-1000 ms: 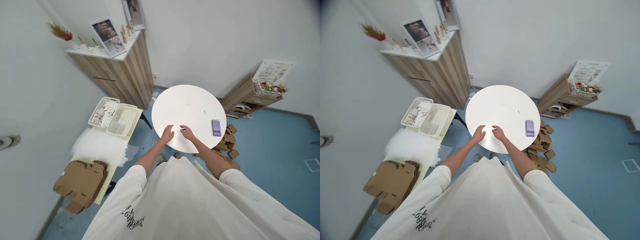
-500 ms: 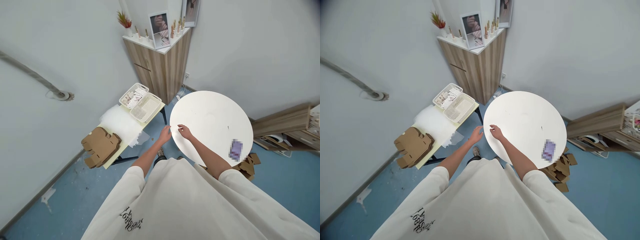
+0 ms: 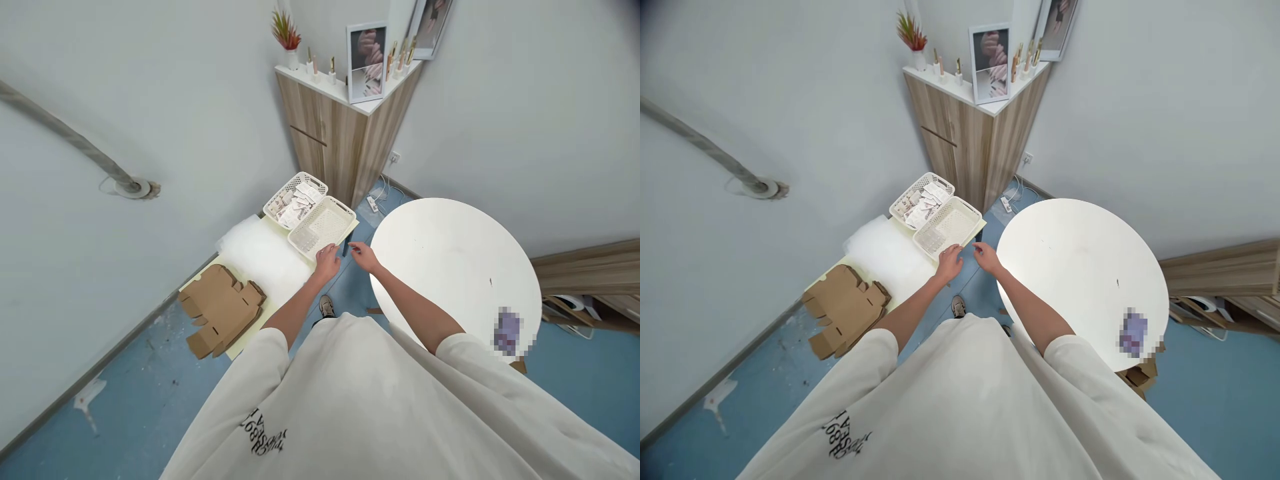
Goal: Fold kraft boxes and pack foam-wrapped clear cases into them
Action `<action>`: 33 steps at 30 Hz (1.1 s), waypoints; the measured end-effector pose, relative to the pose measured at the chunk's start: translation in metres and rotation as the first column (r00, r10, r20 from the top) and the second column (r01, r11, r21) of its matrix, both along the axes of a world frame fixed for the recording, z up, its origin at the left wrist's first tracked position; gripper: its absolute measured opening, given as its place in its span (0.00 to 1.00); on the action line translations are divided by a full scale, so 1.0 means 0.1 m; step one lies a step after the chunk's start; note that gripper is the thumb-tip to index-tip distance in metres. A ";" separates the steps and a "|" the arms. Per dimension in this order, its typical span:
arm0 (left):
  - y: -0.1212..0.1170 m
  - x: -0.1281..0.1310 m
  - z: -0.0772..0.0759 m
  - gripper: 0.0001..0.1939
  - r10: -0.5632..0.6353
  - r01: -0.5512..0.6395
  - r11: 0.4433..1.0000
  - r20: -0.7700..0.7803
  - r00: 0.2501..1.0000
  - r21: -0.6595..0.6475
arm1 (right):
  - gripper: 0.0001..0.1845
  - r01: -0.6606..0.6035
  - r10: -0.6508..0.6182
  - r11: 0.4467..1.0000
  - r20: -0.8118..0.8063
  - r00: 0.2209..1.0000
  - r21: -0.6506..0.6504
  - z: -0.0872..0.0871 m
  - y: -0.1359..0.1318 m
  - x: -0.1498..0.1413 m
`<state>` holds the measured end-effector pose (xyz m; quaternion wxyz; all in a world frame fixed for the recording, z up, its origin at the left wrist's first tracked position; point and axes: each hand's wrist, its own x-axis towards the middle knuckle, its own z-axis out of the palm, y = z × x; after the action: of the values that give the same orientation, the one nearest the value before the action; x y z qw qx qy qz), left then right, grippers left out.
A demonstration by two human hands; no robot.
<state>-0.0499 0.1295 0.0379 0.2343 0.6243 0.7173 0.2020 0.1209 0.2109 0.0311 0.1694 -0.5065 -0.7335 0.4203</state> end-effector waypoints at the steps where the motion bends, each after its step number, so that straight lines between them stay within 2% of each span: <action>1: 0.04 -0.12 -0.01 0.26 0.004 -0.004 1.000 -0.012 1.000 0.000 | 0.23 -0.016 0.016 1.000 0.001 1.000 0.018 0.00 0.05 -0.15; 5: 0.16 -0.53 -0.08 0.27 -0.023 0.023 1.000 -0.047 0.999 -0.010 | 0.23 -0.108 0.107 0.992 0.024 0.994 0.065 -0.02 0.20 -0.66; 9: 0.26 -0.81 -0.16 0.30 -0.056 0.054 0.998 -0.086 0.995 -0.026 | 0.23 -0.186 0.180 0.981 0.100 0.979 0.056 -0.07 0.32 -1.05; 12: 0.33 -0.96 -0.20 0.32 -0.064 0.059 0.997 -0.112 0.992 -0.043 | 0.23 -0.197 0.193 0.980 0.165 0.967 0.013 -0.16 0.42 -1.27; 16: 0.40 -1.11 -0.22 0.34 -0.055 0.049 0.998 -0.128 0.990 -0.049 | 0.21 -0.152 0.155 0.988 0.229 0.961 -0.030 -0.30 0.52 -1.51; 24: 0.39 -1.29 -0.27 0.36 -0.082 0.072 0.993 -0.112 0.990 -0.092 | 0.16 -0.063 0.093 0.992 0.310 0.946 -0.105 -0.50 0.60 -1.79; 33: 0.37 -1.36 -0.29 0.34 -0.097 0.089 0.992 -0.099 0.990 -0.087 | 0.17 -0.032 0.059 0.996 0.337 0.939 -0.086 -0.53 0.69 -1.84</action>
<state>-0.1860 0.1664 0.0089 0.2316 0.6566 0.7062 0.1288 -0.0630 0.2796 -0.0219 0.0104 -0.5606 -0.7461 0.3592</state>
